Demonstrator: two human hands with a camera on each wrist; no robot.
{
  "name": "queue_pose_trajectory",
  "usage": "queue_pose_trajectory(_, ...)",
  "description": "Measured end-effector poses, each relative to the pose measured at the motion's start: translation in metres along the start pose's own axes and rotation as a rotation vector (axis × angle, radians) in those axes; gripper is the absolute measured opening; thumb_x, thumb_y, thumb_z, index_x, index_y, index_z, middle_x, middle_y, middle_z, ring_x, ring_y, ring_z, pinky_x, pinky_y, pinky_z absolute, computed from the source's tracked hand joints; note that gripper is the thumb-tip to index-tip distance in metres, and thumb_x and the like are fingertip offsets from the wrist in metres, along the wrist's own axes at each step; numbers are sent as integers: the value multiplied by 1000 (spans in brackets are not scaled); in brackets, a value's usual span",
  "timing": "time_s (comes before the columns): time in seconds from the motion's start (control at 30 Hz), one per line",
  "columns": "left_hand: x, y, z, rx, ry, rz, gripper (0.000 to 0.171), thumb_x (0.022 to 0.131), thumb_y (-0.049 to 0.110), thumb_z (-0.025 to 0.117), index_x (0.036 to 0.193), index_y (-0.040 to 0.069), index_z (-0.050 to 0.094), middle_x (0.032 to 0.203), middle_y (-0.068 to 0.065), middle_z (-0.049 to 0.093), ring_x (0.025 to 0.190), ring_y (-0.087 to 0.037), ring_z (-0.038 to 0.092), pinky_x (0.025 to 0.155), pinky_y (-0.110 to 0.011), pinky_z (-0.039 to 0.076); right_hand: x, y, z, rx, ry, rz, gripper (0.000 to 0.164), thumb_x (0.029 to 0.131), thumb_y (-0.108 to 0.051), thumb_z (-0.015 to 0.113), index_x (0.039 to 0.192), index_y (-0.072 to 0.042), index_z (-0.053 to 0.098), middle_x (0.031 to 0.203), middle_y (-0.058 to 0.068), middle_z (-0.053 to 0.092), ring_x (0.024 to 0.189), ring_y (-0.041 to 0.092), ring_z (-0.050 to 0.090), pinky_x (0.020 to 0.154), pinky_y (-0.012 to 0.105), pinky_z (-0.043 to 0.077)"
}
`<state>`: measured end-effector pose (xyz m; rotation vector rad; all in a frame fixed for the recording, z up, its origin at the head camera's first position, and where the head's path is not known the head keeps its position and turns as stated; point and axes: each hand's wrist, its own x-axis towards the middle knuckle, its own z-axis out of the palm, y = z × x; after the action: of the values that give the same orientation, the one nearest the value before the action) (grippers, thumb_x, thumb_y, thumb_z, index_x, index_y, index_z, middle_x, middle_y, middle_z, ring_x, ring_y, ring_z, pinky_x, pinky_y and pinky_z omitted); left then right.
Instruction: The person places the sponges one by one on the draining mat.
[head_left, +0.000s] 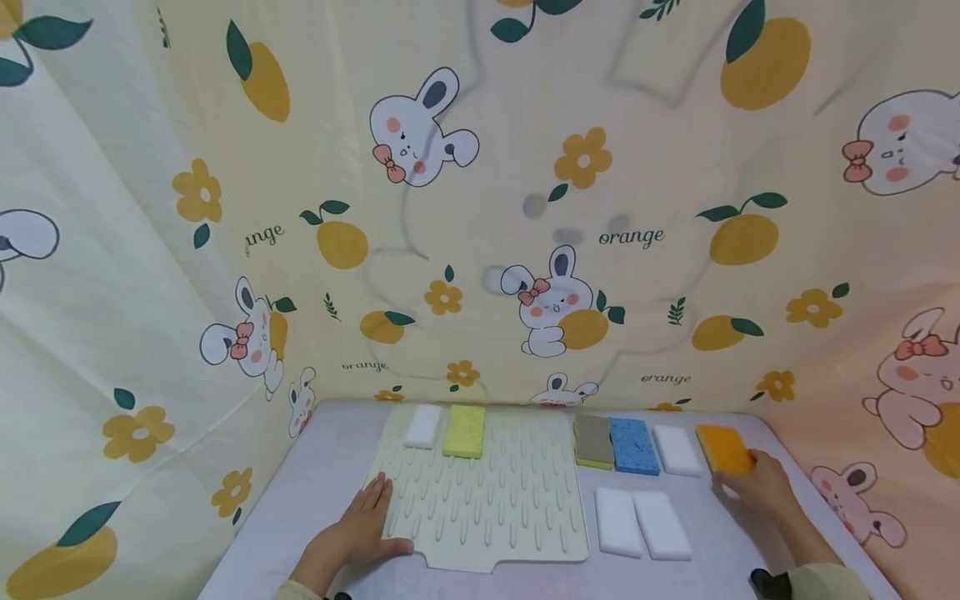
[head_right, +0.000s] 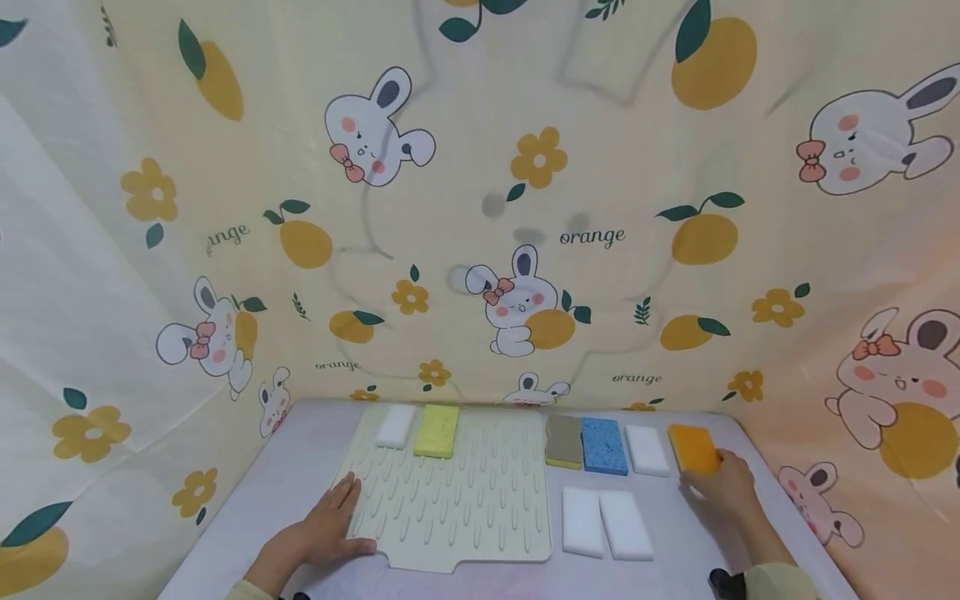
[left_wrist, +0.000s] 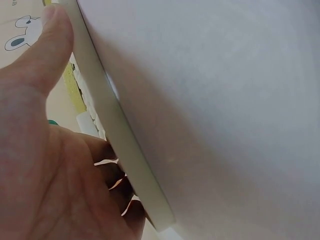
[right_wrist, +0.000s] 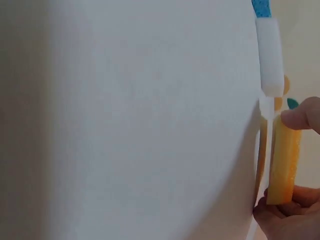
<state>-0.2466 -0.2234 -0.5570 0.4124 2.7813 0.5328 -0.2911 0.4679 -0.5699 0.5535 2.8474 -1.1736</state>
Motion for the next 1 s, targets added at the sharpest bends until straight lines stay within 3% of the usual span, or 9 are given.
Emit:
queue_pose_trajectory(0.37, 2, -1, 1, 29, 19, -30, 122, 87, 63, 81, 163, -14, 26, 173, -35, 15, 162, -50, 16, 132, -61, 19, -24, -31, 6, 137, 111, -23, 108, 94, -31, 81, 160, 19, 12, 154, 46, 21, 132, 60, 33, 119, 77, 31)
queue_pose_trajectory(0.8, 1, 0, 1, 32, 7, -29, 123, 87, 65, 80, 163, -14, 24, 173, -35, 14, 162, -49, 15, 132, -61, 17, -45, -67, 35, 191, 113, -122, 97, 96, -18, 79, 160, 18, 17, 157, 44, 24, 139, 59, 32, 123, 73, 29)
queue_pose_trajectory(1.0, 1, 2, 0, 23, 3, -35, 122, 87, 64, 80, 164, -13, 25, 174, -34, 14, 162, -49, 15, 132, -61, 18, -52, -82, 46, 193, 76, -164, 94, 95, -17, 79, 161, 17, 20, 158, 43, 27, 138, 57, 34, 122, 73, 30)
